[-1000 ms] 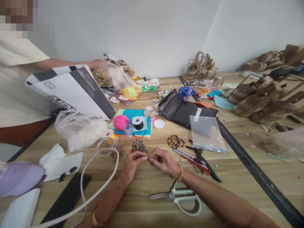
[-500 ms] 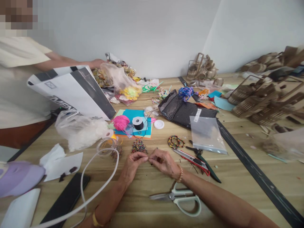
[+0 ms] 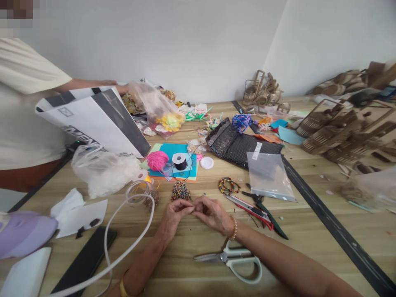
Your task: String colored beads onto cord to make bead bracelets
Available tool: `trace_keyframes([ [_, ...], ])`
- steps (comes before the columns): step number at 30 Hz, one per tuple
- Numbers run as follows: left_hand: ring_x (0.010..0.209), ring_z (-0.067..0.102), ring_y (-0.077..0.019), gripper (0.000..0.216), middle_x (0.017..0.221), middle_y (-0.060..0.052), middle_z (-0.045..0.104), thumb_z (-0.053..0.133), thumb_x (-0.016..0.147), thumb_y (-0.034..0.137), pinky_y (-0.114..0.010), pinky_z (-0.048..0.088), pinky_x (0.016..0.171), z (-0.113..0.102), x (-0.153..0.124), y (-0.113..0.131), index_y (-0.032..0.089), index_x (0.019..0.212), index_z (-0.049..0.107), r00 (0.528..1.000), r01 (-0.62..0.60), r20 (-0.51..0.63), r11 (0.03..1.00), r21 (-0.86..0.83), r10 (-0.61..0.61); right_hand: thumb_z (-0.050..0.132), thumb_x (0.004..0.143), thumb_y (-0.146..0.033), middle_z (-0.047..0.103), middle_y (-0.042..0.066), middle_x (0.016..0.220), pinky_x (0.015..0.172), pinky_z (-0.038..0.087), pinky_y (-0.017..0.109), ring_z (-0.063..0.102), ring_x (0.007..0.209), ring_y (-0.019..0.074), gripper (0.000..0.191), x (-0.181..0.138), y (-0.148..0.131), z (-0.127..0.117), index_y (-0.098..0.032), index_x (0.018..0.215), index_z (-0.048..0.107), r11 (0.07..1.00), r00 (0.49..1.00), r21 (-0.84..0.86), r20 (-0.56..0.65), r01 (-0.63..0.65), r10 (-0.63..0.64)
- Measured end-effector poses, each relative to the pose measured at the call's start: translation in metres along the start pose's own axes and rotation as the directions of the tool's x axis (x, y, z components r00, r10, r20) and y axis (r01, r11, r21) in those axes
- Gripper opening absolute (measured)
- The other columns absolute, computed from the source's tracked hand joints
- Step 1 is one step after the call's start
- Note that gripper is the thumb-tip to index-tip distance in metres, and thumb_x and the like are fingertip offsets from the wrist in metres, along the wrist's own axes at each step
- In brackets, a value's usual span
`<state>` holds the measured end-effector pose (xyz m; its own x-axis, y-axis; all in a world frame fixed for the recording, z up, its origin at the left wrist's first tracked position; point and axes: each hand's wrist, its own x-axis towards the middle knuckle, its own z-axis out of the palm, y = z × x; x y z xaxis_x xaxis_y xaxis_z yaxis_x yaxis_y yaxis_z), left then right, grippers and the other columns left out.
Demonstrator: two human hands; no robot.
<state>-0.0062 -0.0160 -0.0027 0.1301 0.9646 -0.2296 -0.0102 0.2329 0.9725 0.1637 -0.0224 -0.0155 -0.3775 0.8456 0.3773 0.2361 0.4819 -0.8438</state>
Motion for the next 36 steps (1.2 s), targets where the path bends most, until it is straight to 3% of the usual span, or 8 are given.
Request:
trace_keyframes([
  [7,0.067,0.062,-0.0170,0.022,0.070,-0.004,0.072,0.079,0.055,0.028,-0.028,0.048,0.069,-0.0016,0.0014,-0.0027,0.015,0.072,0.071,0.999,0.038,0.020,0.999,0.013,-0.038,0.056,0.087,-0.029,0.056,-0.001,0.068,0.053,0.042,0.019,0.051,0.057,0.0098,0.013,-0.0016,0.0045,0.0019,-0.017,0.094,0.054,0.997,0.997,-0.013,-0.027,0.075,-0.076],
  [14,0.067,0.062,-0.0159,0.014,0.066,-0.002,0.070,0.078,0.057,0.026,-0.026,0.048,0.067,-0.0022,0.0016,0.0003,0.016,0.063,0.070,0.998,-0.039,0.059,0.998,0.054,0.036,0.055,0.088,-0.030,0.054,-0.002,0.065,0.050,0.041,0.018,0.049,0.054,0.0092,0.015,-0.0012,0.0036,0.0014,-0.017,0.096,0.054,0.996,0.996,-0.038,-0.018,0.084,-0.085],
  [36,0.067,0.063,-0.0164,0.014,0.066,-0.003,0.070,0.077,0.059,0.026,-0.026,0.049,0.068,-0.0039,0.0020,-0.0002,0.015,0.064,0.070,0.988,-0.113,0.110,0.991,0.075,0.105,0.055,0.087,-0.026,0.052,-0.003,0.064,0.051,0.039,0.018,0.047,0.054,0.0090,0.011,-0.0003,0.0027,0.0011,-0.017,0.094,0.054,0.994,0.994,-0.039,0.000,0.106,-0.106],
])
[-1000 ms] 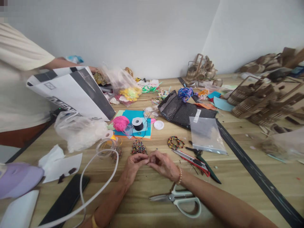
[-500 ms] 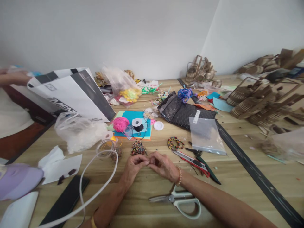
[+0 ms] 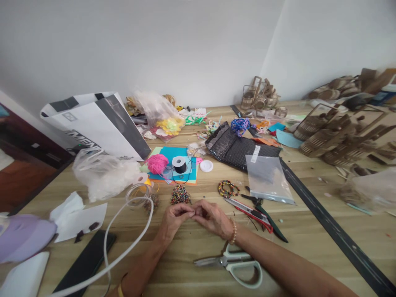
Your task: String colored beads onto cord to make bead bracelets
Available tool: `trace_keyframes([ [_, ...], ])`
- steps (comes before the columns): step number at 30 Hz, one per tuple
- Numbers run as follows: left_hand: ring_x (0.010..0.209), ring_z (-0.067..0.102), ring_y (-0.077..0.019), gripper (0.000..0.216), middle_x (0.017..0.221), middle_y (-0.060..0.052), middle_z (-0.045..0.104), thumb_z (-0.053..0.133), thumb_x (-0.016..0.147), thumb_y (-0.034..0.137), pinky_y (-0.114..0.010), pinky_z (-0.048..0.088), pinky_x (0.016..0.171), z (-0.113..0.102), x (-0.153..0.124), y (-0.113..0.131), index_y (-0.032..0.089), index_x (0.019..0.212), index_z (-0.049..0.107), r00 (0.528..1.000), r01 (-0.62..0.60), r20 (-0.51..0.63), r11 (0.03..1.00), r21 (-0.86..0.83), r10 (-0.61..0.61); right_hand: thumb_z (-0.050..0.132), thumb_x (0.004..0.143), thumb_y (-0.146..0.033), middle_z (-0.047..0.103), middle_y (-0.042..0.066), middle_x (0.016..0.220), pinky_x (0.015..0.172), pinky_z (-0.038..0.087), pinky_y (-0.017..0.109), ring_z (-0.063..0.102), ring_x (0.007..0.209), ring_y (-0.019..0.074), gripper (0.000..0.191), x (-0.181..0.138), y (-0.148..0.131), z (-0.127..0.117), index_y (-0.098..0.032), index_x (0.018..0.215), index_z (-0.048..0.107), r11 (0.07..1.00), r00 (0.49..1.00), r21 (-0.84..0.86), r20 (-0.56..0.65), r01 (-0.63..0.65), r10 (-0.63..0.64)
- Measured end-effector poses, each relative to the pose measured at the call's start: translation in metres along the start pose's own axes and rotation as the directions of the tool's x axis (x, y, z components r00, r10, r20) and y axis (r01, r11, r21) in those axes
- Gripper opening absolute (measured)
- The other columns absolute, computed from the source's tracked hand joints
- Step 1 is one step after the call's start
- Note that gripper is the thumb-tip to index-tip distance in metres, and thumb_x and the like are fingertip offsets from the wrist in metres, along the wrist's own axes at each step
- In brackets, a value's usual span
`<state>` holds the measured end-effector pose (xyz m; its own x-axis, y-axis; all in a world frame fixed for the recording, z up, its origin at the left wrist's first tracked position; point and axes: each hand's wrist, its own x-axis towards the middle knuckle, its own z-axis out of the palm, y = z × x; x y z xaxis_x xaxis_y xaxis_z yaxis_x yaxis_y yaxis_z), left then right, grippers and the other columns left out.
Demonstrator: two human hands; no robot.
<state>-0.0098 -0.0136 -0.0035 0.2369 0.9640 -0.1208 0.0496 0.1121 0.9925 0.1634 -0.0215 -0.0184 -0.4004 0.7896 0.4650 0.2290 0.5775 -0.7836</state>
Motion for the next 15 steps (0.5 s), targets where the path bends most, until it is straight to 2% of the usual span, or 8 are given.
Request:
trace_keyframes([
  [6,0.067,0.061,-0.0153,0.015,0.064,-0.002,0.067,0.074,0.062,0.026,-0.024,0.048,0.067,0.0015,0.0002,0.0014,0.015,0.059,0.066,0.998,-0.059,0.025,0.998,0.001,0.059,0.055,0.088,-0.030,0.054,-0.002,0.065,0.050,0.040,0.018,0.048,0.053,0.0091,0.014,-0.0004,0.0002,0.0008,-0.017,0.094,0.054,1.000,1.000,-0.022,-0.011,0.012,-0.013],
  [15,0.065,0.060,-0.0156,0.013,0.065,-0.002,0.068,0.069,0.066,0.027,-0.025,0.046,0.065,0.0017,-0.0030,0.0046,0.014,0.065,0.066,1.000,-0.004,0.020,1.000,0.011,0.004,0.055,0.088,-0.036,0.058,0.000,0.067,0.052,0.043,0.019,0.051,0.056,0.0095,0.021,-0.0003,-0.0018,0.0004,-0.016,0.091,0.059,0.999,1.000,-0.049,-0.010,-0.019,0.019],
])
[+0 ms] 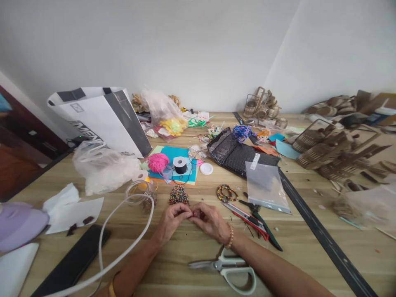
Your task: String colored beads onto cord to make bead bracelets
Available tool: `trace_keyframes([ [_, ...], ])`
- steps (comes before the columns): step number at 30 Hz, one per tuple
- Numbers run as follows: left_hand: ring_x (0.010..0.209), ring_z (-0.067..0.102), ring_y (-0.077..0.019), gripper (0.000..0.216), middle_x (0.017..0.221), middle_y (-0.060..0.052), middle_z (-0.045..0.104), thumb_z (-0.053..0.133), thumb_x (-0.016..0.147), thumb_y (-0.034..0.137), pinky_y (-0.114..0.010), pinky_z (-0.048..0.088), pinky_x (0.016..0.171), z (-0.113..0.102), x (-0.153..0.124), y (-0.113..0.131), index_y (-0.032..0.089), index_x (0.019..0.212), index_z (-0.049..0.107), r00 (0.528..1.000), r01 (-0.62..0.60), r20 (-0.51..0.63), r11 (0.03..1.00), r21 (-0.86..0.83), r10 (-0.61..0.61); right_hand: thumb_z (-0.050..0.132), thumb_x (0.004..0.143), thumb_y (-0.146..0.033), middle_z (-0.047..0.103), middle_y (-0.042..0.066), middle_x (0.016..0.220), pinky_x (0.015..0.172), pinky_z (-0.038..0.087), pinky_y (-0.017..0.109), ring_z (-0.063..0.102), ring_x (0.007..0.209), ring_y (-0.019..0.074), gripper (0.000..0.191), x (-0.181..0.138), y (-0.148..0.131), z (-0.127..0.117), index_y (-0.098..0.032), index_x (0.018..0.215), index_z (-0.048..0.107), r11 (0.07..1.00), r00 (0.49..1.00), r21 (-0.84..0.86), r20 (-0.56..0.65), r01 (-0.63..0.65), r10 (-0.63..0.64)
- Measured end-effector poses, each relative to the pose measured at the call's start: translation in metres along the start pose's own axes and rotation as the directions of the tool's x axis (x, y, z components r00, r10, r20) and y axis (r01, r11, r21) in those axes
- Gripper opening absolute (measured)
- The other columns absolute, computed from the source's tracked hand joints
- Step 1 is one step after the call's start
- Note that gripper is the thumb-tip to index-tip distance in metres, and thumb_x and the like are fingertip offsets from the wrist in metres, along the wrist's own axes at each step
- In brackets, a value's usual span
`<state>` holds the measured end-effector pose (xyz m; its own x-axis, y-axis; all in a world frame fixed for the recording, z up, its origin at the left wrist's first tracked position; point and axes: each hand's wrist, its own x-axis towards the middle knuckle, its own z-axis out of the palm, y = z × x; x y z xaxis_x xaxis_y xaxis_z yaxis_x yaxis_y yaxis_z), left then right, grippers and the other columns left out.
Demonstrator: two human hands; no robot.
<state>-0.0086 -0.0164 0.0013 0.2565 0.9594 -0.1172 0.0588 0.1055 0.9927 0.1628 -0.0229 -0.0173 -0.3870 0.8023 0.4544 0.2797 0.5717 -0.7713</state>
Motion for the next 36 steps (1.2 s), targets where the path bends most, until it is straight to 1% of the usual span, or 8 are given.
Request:
trace_keyframes([
  [12,0.061,0.059,-0.0138,0.012,0.062,-0.001,0.067,0.071,0.063,0.024,-0.024,0.045,0.061,-0.001,0.001,-0.003,0.014,0.066,0.065,0.999,0.023,-0.023,0.999,-0.028,-0.024,0.057,0.087,-0.031,0.063,0.003,0.069,0.056,0.045,0.021,0.057,0.061,0.0125,0.016,0.002,-0.002,-0.004,-0.016,0.083,0.064,0.999,0.999,-0.004,0.019,-0.043,0.043],
  [17,0.070,0.062,-0.0156,0.017,0.073,-0.003,0.068,0.070,0.066,0.026,-0.025,0.047,0.067,0.002,0.000,-0.006,0.014,0.077,0.064,1.000,-0.018,-0.012,1.000,-0.010,0.018,0.057,0.087,-0.026,0.062,0.002,0.068,0.056,0.044,0.021,0.057,0.060,0.0124,0.013,0.002,-0.001,-0.003,-0.017,0.080,0.062,0.999,1.000,-0.019,0.008,-0.027,0.027],
  [21,0.070,0.061,-0.0162,0.020,0.075,-0.004,0.068,0.072,0.064,0.024,-0.026,0.047,0.066,0.007,-0.003,-0.009,0.014,0.078,0.063,1.000,-0.017,-0.020,0.999,0.027,0.018,0.054,0.087,-0.022,0.062,0.003,0.070,0.056,0.045,0.021,0.057,0.060,0.0128,0.007,-0.001,0.000,0.000,-0.017,0.088,0.059,0.998,1.000,-0.067,0.031,-0.002,0.004],
  [24,0.070,0.061,-0.0162,0.015,0.073,-0.003,0.067,0.071,0.065,0.023,-0.026,0.047,0.067,0.010,-0.005,-0.010,0.014,0.074,0.062,0.999,-0.027,-0.028,0.998,0.053,0.029,0.051,0.087,-0.019,0.064,0.003,0.076,0.059,0.046,0.022,0.059,0.063,0.0135,0.017,-0.004,0.001,0.002,-0.019,0.105,0.051,0.997,0.998,-0.079,0.057,0.000,0.004],
  [26,0.069,0.060,-0.0161,0.010,0.071,-0.003,0.066,0.069,0.067,0.021,-0.026,0.046,0.067,0.011,-0.006,-0.010,0.015,0.070,0.062,0.997,-0.067,-0.031,0.993,0.094,0.071,0.050,0.087,-0.017,0.064,0.002,0.075,0.060,0.047,0.022,0.060,0.064,0.0141,0.028,-0.006,0.000,0.003,-0.019,0.114,0.044,0.996,0.998,-0.090,0.067,0.006,0.000],
  [29,0.068,0.059,-0.0165,0.007,0.069,-0.003,0.065,0.067,0.070,0.020,-0.026,0.046,0.066,0.013,-0.007,-0.008,0.015,0.066,0.064,0.986,-0.151,-0.040,0.968,0.198,0.162,0.047,0.087,-0.015,0.063,0.002,0.075,0.062,0.048,0.023,0.061,0.065,0.0151,0.036,-0.007,0.000,0.003,-0.020,0.122,0.038,0.991,0.996,-0.132,0.087,0.033,-0.022],
  [33,0.073,0.060,-0.0181,0.008,0.072,-0.004,0.066,0.063,0.074,0.017,-0.028,0.046,0.070,0.015,-0.011,-0.003,0.017,0.067,0.065,0.950,-0.289,-0.012,0.892,0.347,0.313,0.045,0.086,-0.012,0.064,0.004,0.078,0.063,0.049,0.024,0.062,0.066,0.0162,0.041,-0.007,-0.001,0.004,-0.020,0.125,0.036,0.980,0.992,-0.188,0.119,0.060,-0.038],
  [36,0.076,0.060,-0.0185,0.011,0.074,-0.005,0.066,0.059,0.078,0.016,-0.029,0.046,0.074,0.014,-0.013,-0.001,0.017,0.069,0.066,0.923,-0.364,0.034,0.838,0.407,0.384,0.046,0.084,-0.011,0.064,0.003,0.078,0.062,0.048,0.024,0.061,0.065,0.0161,0.043,-0.007,-0.001,0.004,-0.020,0.125,0.037,0.978,0.991,-0.200,0.126,0.057,-0.032],
])
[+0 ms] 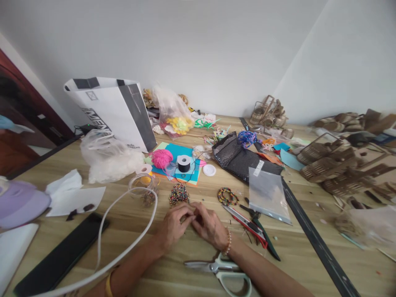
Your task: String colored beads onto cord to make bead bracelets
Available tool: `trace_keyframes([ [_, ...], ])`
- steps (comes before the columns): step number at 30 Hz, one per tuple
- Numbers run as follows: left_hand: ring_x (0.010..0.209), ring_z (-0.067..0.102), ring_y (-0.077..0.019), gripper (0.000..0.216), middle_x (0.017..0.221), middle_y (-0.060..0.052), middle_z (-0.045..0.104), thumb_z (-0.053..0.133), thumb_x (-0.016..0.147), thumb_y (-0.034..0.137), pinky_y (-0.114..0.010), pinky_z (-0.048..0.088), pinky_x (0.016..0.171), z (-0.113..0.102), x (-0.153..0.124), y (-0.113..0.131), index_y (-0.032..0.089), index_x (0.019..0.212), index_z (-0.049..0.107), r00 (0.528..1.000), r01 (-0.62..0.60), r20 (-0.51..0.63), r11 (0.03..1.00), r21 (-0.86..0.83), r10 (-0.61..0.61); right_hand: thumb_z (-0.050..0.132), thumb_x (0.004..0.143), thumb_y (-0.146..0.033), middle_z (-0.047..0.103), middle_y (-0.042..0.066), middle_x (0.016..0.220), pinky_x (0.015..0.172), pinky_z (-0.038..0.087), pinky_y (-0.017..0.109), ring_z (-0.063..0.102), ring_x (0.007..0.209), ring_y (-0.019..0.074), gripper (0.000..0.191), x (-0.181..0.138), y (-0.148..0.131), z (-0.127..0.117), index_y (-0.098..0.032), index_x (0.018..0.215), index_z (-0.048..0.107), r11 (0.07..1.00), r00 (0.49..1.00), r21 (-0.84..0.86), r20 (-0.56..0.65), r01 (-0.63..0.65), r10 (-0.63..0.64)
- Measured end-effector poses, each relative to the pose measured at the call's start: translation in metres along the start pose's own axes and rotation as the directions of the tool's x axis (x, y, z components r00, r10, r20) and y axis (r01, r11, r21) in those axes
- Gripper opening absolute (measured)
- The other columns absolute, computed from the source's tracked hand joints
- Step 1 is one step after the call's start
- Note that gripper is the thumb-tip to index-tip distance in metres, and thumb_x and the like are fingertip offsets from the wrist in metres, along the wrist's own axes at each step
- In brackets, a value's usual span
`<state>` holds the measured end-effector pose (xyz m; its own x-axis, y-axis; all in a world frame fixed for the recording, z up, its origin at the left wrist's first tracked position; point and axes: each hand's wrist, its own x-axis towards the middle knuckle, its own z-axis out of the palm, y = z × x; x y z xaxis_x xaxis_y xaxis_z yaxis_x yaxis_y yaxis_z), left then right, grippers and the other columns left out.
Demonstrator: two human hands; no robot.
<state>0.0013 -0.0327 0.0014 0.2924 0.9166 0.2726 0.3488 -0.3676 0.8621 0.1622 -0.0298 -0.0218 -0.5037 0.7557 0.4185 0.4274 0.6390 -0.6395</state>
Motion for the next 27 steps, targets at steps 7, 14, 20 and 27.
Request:
trace_keyframes([
  [7,0.076,0.060,-0.0181,0.018,0.074,-0.006,0.064,0.057,0.083,0.025,-0.028,0.046,0.072,-0.007,0.002,0.000,0.017,0.071,0.066,0.999,-0.024,-0.033,0.997,-0.067,0.022,0.055,0.084,-0.021,0.056,-0.003,0.065,0.049,0.041,0.019,0.050,0.052,0.0103,0.035,0.004,-0.002,-0.003,-0.020,0.117,0.043,0.978,0.996,0.195,-0.037,-0.072,0.080],
  [14,0.075,0.058,-0.0164,0.016,0.076,-0.004,0.062,0.059,0.082,0.027,-0.027,0.045,0.072,-0.015,0.004,0.005,0.016,0.071,0.066,0.992,0.000,-0.120,0.980,-0.197,-0.024,0.053,0.086,-0.039,0.052,0.000,0.069,0.049,0.036,0.021,0.044,0.053,0.0098,0.022,0.007,-0.009,-0.016,-0.017,0.087,0.057,0.939,0.978,0.304,-0.081,-0.160,0.193],
  [20,0.081,0.058,-0.0172,0.014,0.083,-0.005,0.061,0.059,0.082,0.025,-0.028,0.044,0.077,-0.016,0.003,0.002,0.018,0.077,0.070,0.992,-0.004,-0.123,0.979,-0.202,-0.021,0.054,0.085,-0.049,0.054,-0.002,0.060,0.042,0.038,0.020,0.048,0.046,0.0095,0.035,0.013,-0.009,-0.017,-0.017,0.098,0.053,0.652,0.935,0.690,0.104,-0.313,0.339],
  [27,0.084,0.058,-0.0187,0.016,0.086,-0.006,0.060,0.060,0.082,0.026,-0.029,0.046,0.076,-0.014,0.005,-0.003,0.018,0.077,0.072,0.995,-0.016,-0.100,0.984,-0.178,-0.002,0.071,0.073,-0.043,0.064,0.002,0.074,0.050,0.048,0.020,0.060,0.060,0.0113,0.035,0.016,-0.008,-0.015,-0.016,0.089,0.057,0.487,0.921,0.794,0.228,-0.364,0.317],
])
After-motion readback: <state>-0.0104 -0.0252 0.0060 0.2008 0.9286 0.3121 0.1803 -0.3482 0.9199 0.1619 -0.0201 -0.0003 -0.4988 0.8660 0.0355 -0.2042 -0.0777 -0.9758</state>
